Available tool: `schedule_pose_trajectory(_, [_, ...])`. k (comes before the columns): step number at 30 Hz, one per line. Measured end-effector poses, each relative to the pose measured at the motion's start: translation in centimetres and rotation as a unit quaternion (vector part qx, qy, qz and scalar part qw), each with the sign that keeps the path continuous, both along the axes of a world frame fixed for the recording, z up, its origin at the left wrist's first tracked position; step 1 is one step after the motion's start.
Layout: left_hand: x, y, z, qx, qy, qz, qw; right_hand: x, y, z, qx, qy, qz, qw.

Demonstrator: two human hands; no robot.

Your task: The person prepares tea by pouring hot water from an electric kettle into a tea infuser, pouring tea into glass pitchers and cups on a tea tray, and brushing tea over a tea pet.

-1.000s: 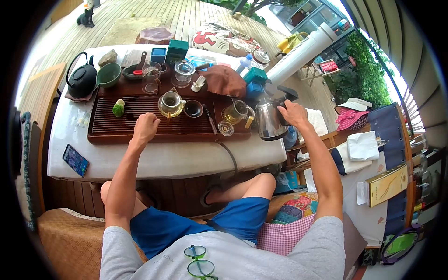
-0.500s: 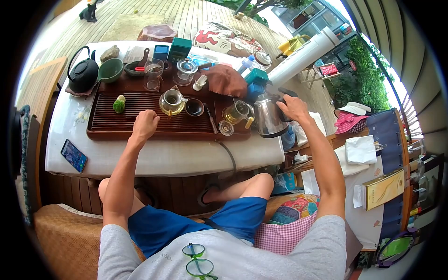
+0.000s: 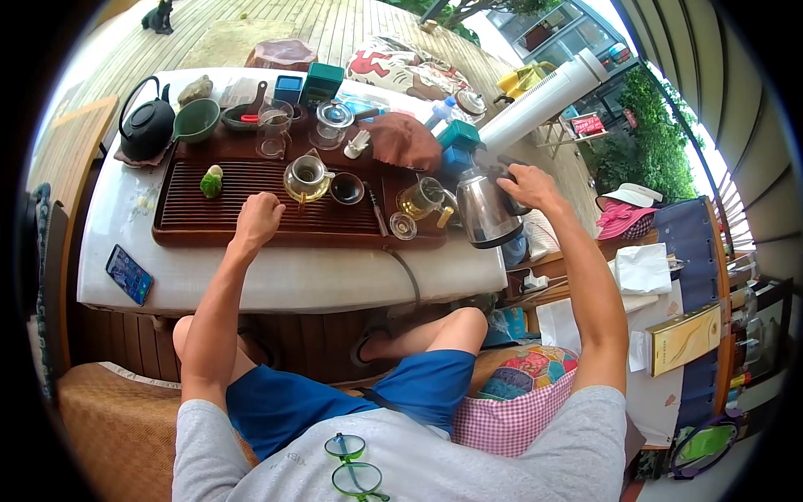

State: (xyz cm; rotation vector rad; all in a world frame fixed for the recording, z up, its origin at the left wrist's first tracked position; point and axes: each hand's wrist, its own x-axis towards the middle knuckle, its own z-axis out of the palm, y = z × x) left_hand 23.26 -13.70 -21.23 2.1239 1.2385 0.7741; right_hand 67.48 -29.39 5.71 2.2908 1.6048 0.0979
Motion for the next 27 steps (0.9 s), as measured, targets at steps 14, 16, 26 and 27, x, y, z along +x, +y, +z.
schedule_pose_trajectory(14, [0.3, -0.1, -0.3, 0.024, -0.003, 0.010, 1.000, 0.4, 0.5, 1.8, -0.018, -0.005, 0.024, 1.000])
schedule_pose_trajectory(16, [0.3, -0.1, -0.3, 0.023, -0.003, 0.010, 1.000, 0.1, 0.6, 1.9, -0.021, -0.001, 0.021, 1.000])
schedule_pose_trajectory(26, [0.4, -0.1, -0.1, 0.011, -0.004, 0.012, 1.000, -0.3, 1.7, 2.0, -0.038, 0.005, 0.015, 0.999])
schedule_pose_trajectory(27, [0.4, -0.1, -0.1, 0.009, -0.004, 0.013, 1.000, -0.2, 1.8, 2.0, -0.041, 0.005, 0.018, 0.999])
